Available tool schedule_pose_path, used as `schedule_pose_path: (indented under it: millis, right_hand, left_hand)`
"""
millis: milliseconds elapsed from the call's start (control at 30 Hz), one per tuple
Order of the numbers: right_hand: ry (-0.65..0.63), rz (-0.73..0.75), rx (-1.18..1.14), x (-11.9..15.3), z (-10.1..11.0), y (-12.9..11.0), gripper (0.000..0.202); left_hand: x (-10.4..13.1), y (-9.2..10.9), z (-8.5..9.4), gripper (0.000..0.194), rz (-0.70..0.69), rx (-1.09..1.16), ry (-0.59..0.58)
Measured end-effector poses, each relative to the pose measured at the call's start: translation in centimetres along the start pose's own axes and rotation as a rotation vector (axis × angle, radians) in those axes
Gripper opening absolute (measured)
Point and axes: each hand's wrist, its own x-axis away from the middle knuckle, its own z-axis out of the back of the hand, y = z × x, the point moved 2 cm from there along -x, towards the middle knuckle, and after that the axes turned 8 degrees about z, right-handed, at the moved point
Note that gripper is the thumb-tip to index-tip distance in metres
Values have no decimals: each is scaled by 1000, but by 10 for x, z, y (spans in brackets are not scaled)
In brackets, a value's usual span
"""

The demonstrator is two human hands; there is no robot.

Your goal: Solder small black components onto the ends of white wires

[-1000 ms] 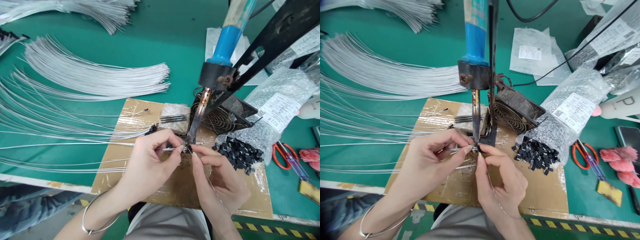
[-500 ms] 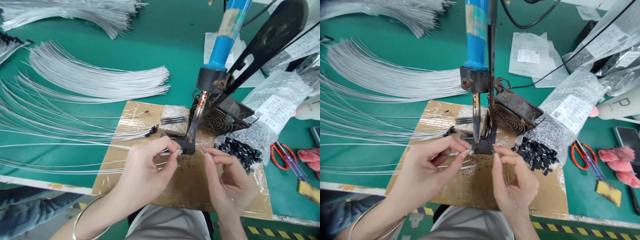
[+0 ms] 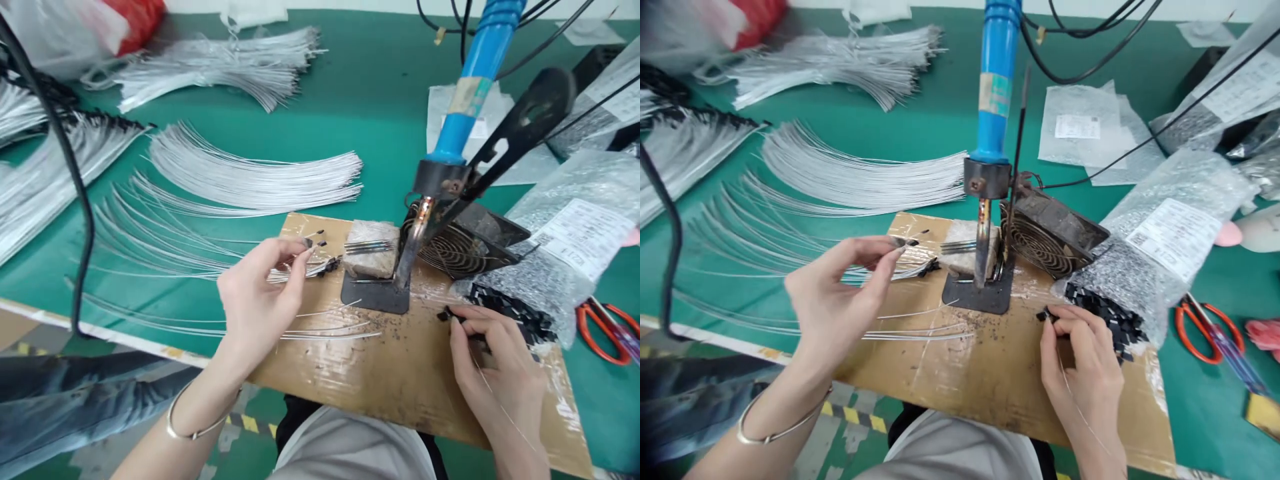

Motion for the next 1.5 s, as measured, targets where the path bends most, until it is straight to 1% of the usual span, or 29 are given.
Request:
schedule_pose_path:
  millis: [67,133,200,267,300,333,400,467,533,633,700,767,867,967,1067,1300,1500]
  right_hand:
    - [35,-11,-59,1,2,0,17]
    - [79,-60,-106,3,5,1,18]
    - [123,-137,-151,5,6,3,17]
    - [161,-200,-193,7,7,4,17]
    - [175,-218,-208,7,7,4,16]
    - [186,-231,-221,7,6,4,16]
    - [214,-250,-229,7,6,4,16]
    - [236,-273,-228,7,5,4,17]
    - [238,-294,-225,8,5,4,18]
    - [224,-306,-222,10,5,5,17]
    - [226,-316,-224,11,6,6,17]
    - [237,-326,-232,11,6,6,17]
    - [251,-333,-246,11,6,7,18]
    - [241,-338,-248,11,5,7,18]
    - [241,-352,-255,11,5,8,17]
    - [247,-364,-258,12,7,6,16]
    - [247,-353,-254,12,5,7,16]
  left_hand:
    - [-5,-12,-10,11,16,-43,-52]
    - [-3,-20,-15,7,12,-123,-95]
    - [4,-24,-14,6,-30,-175,-81]
    - [13,-24,-7,9,-131,-148,-25]
    - [19,-22,-3,9,-188,-114,-18]
    - [24,-21,1,9,-235,-75,-40]
    - [33,-19,4,11,-282,-9,-152]
    - [40,-18,1,13,-292,17,-256]
    - [44,-17,-6,14,-311,23,-289]
    - [49,-15,-20,10,-337,42,-288]
    - [52,-13,-25,14,-345,67,-297]
    - [55,-11,-25,16,-344,87,-308]
    - [59,-11,-20,16,-300,108,-333]
    - [62,-11,-19,13,-269,108,-362]
    - [63,-11,-23,9,-279,102,-373]
    - [64,-8,-29,15,-314,112,-356]
    - [68,-9,-30,15,-384,49,-307]
